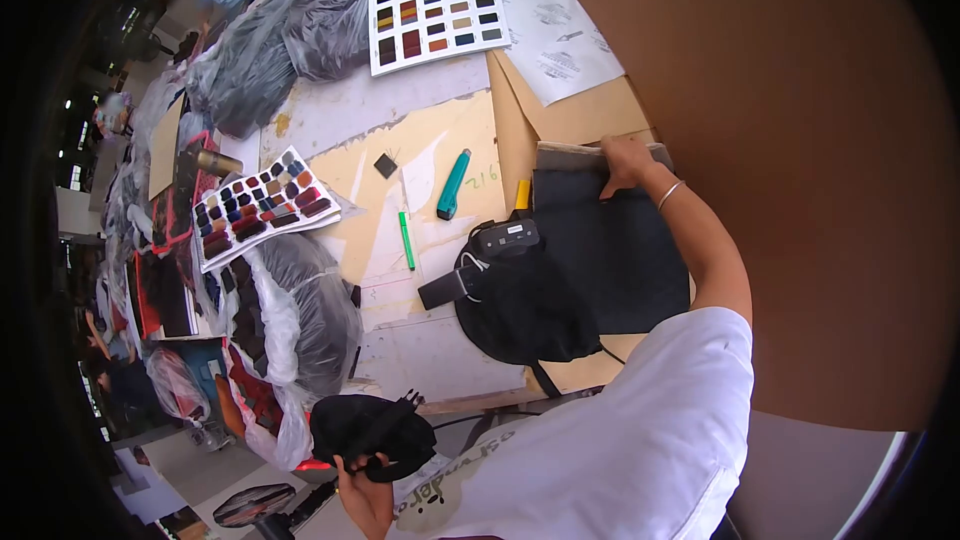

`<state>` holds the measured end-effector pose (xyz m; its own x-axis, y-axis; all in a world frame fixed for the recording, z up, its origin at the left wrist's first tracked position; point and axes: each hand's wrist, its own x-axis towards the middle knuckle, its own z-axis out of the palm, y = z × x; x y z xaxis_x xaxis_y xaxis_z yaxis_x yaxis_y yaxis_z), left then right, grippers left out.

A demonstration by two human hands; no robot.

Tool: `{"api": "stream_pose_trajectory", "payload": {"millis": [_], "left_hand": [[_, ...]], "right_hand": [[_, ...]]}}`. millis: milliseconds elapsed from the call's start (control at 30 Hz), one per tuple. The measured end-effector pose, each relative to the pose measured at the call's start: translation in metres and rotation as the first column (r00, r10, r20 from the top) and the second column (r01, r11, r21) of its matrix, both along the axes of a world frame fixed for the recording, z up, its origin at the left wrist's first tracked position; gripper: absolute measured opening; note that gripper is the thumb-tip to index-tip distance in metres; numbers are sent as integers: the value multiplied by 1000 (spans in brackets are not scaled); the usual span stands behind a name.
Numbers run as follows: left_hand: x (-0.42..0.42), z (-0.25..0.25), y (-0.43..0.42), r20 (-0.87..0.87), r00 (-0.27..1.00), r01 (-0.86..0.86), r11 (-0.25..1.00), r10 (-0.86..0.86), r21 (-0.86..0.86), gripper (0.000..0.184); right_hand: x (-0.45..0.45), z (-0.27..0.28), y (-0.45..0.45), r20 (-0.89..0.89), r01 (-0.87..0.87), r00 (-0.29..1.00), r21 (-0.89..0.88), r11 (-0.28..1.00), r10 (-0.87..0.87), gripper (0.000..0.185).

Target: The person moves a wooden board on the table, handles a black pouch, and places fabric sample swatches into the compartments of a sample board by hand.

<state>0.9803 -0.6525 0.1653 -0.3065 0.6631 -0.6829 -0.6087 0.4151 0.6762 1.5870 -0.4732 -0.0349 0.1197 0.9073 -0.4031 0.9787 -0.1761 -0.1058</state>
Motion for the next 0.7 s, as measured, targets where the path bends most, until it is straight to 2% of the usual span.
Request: {"api": "stream_pose_trajectory", "payload": {"millis": [33,167,333,367,467,500,600,700], "left_hand": [[0,-1,0,9,1000,-20,999,20,38,34],[2,-2,5,61,998,-14,999,11,49,34],[3,5,9,114,993,-28,995,16,100,33],[5,19,7,75,995,67,996,-71,64,34],[3,12,8,86,996,-27,1000,27,-2,28],[2,8,7,76,996,-55,998,53,31,27],[-4,-9,5,67,992,-111,988,104,108,32],[-12,-17,0,94,987,-139,982,128,124,31]], "right_hand": [[-5,3,-3,-18,-17,1000,7,1000,17,93],[-29,7,2,-68,-61,996,3,998,62,94],[-54,-7,22,102,-150,982,-86,985,158,111],[-57,-5,22,121,-154,979,-88,984,164,111],[-66,2,15,155,-199,965,-93,975,212,112],[-68,4,13,161,-218,959,-94,971,231,112],[-60,-3,17,44,-163,984,-154,974,172,109],[-58,4,14,-7,-110,994,-132,985,110,96]]}}
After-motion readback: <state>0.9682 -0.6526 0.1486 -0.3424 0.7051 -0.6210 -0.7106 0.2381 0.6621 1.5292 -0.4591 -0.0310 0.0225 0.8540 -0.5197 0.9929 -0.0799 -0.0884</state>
